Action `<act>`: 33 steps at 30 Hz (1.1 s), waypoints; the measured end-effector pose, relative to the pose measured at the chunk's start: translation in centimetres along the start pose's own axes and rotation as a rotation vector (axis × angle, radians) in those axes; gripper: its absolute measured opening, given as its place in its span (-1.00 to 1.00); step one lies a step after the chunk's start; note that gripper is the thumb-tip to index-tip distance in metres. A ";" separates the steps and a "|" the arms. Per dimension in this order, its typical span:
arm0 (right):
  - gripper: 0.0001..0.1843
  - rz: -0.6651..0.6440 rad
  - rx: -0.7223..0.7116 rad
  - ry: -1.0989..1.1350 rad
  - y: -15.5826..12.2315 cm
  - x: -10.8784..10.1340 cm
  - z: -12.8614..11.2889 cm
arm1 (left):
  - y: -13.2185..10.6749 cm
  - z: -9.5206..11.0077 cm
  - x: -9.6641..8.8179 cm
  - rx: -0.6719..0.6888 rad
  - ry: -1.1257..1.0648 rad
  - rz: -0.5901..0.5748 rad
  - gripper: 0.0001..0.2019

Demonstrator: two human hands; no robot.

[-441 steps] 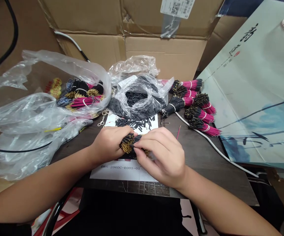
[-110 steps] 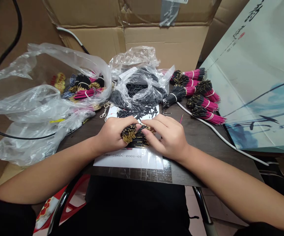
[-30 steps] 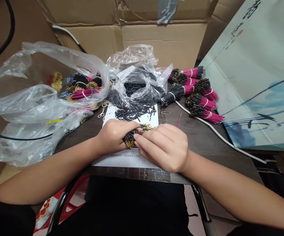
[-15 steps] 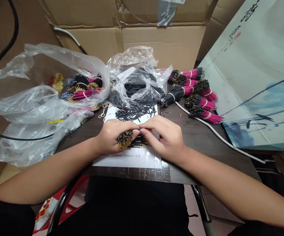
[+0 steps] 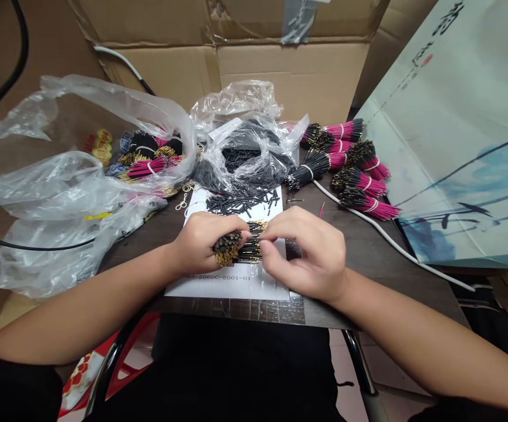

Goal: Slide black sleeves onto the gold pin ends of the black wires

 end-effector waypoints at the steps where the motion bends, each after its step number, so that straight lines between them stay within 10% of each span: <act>1: -0.76 -0.037 -0.017 0.009 0.0 0.2 -0.3 | 0.0 0.1 0.0 0.008 0.013 0.006 -0.86; 33: -0.74 -0.233 -0.297 -0.359 -0.5 1.8 -2.6 | 0.1 0.0 0.7 -0.030 0.206 -0.044 -0.82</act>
Point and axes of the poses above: each hand's wrist, its own y-axis towards the middle knuckle, its own x-axis out of the palm, z = x × y, the point moved 9 cm from there along y, towards the middle knuckle, and after that the axes turned 2 degrees about -x, right-handed, at the moved point
